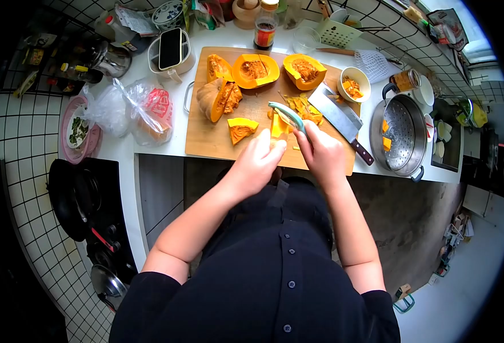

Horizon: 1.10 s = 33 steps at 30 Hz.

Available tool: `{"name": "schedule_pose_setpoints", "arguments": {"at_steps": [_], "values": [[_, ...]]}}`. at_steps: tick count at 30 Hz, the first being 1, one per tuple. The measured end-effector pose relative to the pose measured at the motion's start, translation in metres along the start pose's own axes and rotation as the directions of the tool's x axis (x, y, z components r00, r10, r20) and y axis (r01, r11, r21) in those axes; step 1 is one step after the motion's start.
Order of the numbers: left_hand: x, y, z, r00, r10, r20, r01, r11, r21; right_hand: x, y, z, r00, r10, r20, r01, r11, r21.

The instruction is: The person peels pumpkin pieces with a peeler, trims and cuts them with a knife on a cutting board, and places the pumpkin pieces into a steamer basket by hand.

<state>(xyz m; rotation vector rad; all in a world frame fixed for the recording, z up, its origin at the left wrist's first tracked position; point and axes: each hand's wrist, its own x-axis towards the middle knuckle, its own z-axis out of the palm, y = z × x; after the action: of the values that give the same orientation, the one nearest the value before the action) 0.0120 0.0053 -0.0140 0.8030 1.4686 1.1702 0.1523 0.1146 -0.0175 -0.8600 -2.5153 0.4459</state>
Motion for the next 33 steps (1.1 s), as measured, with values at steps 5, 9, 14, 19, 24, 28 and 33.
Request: {"name": "schedule_pose_setpoints", "arguments": {"at_steps": [5, 9, 14, 19, 24, 28, 33], "values": [[-0.003, 0.019, -0.007, 0.989, -0.093, 0.115, 0.112, 0.979, -0.173, -0.001, 0.002, 0.001, 1.0, 0.015, -0.015, -0.014, 0.998, 0.064], [-0.002, 0.011, -0.028, 0.926, -0.149, 0.347, 0.261, 0.917, -0.301, 0.004, 0.005, -0.014, 0.996, -0.08, 0.027, 0.081, 0.997, -0.005], [-0.001, 0.009, -0.017, 0.954, -0.126, 0.273, 0.222, 0.908, -0.356, 0.006, 0.006, -0.01, 0.997, -0.075, 0.025, 0.076, 0.996, -0.035], [-0.006, 0.013, -0.001, 0.986, -0.139, 0.094, 0.159, 0.952, -0.263, 0.0, 0.009, 0.005, 1.0, -0.031, 0.002, 0.031, 0.999, 0.011], [-0.007, 0.011, -0.022, 0.943, -0.148, 0.299, 0.238, 0.926, -0.294, 0.007, 0.011, -0.015, 0.992, -0.068, 0.108, 0.063, 0.997, 0.049], [0.0, 0.004, -0.04, 0.841, -0.109, 0.53, 0.382, 0.813, -0.44, 0.012, 0.014, -0.019, 0.984, -0.145, 0.098, 0.145, 0.989, 0.015], [0.002, 0.0, -0.047, 0.784, -0.104, 0.612, 0.494, 0.702, -0.513, 0.013, 0.025, -0.014, 0.97, -0.231, 0.071, 0.234, 0.971, -0.048]]}}
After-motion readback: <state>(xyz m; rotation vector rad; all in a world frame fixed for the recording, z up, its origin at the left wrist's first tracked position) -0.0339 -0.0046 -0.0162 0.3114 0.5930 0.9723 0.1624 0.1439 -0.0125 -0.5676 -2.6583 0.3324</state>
